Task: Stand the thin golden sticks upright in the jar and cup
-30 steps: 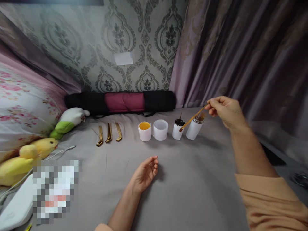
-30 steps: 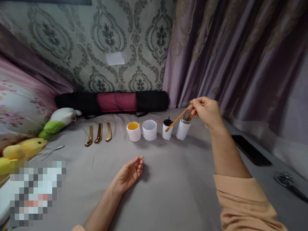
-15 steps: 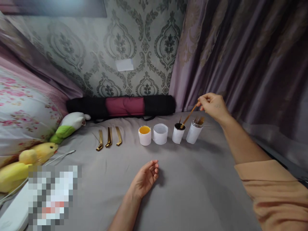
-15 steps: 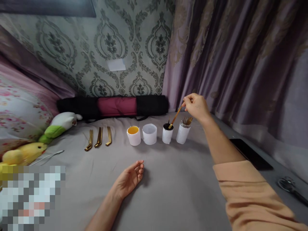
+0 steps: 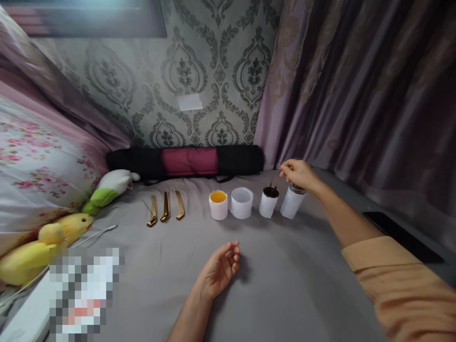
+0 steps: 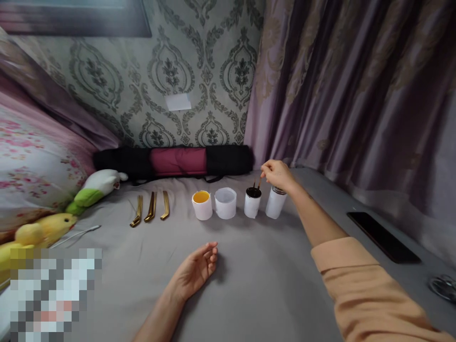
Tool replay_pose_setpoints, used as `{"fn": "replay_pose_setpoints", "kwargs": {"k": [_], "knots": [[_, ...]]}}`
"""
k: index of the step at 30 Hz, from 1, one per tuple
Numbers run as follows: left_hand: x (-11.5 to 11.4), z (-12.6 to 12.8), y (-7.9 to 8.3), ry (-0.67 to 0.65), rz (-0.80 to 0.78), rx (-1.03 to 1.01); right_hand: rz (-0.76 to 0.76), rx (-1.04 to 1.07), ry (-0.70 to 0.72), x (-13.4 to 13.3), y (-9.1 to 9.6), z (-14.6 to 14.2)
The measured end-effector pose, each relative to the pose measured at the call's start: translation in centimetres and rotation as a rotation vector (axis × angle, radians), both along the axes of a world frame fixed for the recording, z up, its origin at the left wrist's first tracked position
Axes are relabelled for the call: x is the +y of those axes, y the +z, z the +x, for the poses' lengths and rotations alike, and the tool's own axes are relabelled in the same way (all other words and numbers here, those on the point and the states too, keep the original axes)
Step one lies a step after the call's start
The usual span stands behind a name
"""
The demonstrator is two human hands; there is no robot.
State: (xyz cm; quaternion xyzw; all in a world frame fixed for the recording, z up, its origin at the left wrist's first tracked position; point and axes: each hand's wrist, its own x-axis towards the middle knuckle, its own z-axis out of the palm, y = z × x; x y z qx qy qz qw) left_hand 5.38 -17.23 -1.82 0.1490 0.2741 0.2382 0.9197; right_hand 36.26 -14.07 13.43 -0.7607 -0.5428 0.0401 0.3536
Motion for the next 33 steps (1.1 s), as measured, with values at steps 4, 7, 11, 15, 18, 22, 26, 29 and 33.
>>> {"fn": "replay_pose_setpoints", "kwargs": {"k": [4, 7, 11, 15, 18, 22, 26, 29, 33], "knots": [[0.1, 0.0, -0.1, -0.008, -0.003, -0.004, -0.069, 0.010, 0.023, 0.1, -0.4, -0.6], [0.1, 0.0, -0.1, -0.007, 0.003, -0.002, -0.122, 0.004, 0.013, 0.1, -0.7, -0.7], [0.1, 0.0, 0.0, -0.003, -0.004, -0.008, -0.164, -0.011, 0.023, 0.1, -1.2, -0.8], [0.2, 0.0, 0.0, -0.005, -0.014, -0.009, -0.187, -0.034, 0.031, 0.2, -1.5, -1.0], [0.2, 0.0, 0.0, -0.008, -0.013, -0.015, -0.197, -0.052, 0.015, 0.2, -1.6, -1.2], [0.1, 0.0, 0.0, -0.008, -0.016, -0.011, -0.213, -0.078, -0.032, 0.2, -1.5, -1.6], [0.1, 0.0, 0.3, -0.003, -0.022, 0.010, -0.236, -0.098, -0.074, 0.3, -1.2, -2.0], [0.1, 0.0, 0.4, -0.001, -0.019, 0.011, -0.235, -0.118, -0.086, 0.5, -1.1, -2.1], [0.1, 0.0, 0.4, 0.001, -0.018, 0.012, -0.247, -0.134, -0.054, 0.7, -1.3, -2.1]]}}
